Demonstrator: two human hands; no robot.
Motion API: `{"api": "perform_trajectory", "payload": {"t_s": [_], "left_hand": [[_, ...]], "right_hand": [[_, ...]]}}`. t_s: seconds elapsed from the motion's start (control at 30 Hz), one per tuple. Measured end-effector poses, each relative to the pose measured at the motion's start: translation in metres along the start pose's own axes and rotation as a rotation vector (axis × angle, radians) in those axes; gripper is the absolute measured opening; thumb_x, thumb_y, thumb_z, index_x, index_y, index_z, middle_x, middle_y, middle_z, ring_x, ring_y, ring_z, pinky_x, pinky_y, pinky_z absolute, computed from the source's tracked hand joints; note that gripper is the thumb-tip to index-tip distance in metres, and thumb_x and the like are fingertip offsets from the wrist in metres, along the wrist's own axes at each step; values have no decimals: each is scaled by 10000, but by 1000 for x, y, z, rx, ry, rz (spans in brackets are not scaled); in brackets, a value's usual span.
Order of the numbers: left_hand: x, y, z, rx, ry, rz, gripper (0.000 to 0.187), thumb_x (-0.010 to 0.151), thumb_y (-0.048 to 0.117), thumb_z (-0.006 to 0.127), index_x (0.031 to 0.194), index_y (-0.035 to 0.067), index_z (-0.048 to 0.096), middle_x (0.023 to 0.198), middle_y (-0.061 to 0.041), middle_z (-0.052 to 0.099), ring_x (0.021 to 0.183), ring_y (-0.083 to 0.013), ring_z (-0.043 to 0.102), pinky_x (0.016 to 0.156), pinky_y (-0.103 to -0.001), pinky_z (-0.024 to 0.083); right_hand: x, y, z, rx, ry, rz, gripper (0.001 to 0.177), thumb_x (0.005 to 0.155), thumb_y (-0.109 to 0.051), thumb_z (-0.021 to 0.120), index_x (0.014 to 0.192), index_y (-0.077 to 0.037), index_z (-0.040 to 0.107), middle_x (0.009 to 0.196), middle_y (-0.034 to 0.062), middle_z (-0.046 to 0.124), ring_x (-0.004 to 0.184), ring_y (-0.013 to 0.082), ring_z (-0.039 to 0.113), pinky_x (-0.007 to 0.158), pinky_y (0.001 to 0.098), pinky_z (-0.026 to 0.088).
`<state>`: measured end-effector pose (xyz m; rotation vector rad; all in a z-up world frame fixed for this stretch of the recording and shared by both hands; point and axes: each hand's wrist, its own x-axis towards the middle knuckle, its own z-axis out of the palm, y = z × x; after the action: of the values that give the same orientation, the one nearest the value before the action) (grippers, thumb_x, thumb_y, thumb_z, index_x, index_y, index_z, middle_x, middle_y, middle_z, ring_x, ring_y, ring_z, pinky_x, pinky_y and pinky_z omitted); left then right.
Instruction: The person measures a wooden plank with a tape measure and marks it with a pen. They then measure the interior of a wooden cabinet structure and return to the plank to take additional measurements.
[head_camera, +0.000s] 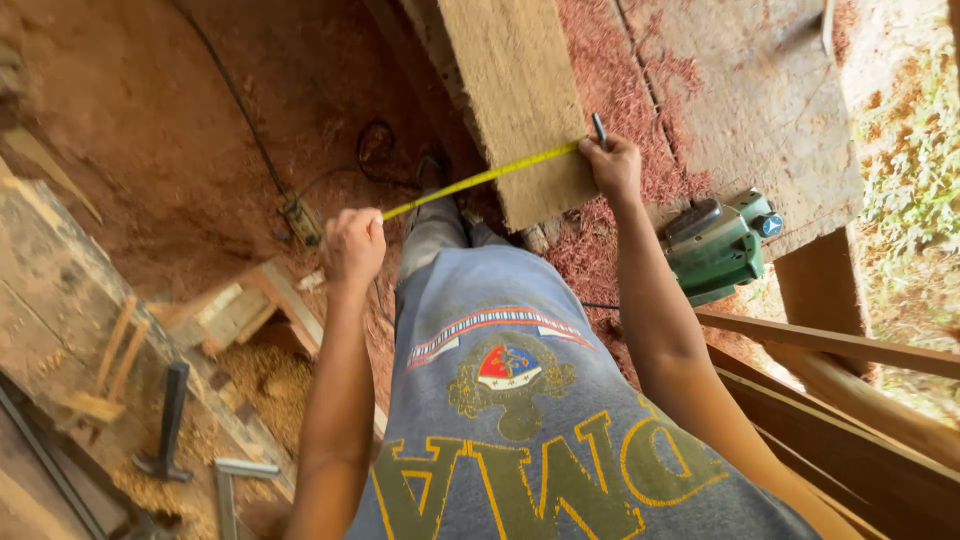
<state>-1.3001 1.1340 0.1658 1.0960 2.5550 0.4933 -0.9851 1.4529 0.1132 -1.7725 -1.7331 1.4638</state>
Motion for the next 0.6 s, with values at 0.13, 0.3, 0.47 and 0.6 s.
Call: {"api": "perform_trajectory", "payload": {"t_s": [0.13,0.3,0.47,0.6], "left_hand": [[4,-7,5,11,2,14,131,955,269,689,1048,219,766,1067,-64,703,1034,-354,618,873,-523,491],[11,-13,13,-1,16,19,118,971,278,692,1037,223,772,1050,-44,707,1026,-332,622,876,-512,493],[8,-12,15,-17,63,44,106,952,260,704,1022,218,771,1053,-45,712,1028,-338,629,836,-509,504],[8,-12,14,-2,67,42,106,948,258,708,1021,220,774,1040,-44,709,1021,-331,630,836,-506,508]], "right_hand": [[2,0,1,-14,9,-14,180,931,-228,782,991,-58,786,772,17,722,611,85,606,594,266,517],[1,3,1,8,20,-31,184,940,-230,781,998,-56,781,811,34,740,640,90,633,621,274,535],[3,5,0,37,7,-9,193,948,-231,770,1030,-56,769,855,47,746,660,100,646,641,283,564],[1,2,2,24,17,-10,185,944,-232,768,1035,-71,768,850,33,746,660,93,647,639,274,565]]}}
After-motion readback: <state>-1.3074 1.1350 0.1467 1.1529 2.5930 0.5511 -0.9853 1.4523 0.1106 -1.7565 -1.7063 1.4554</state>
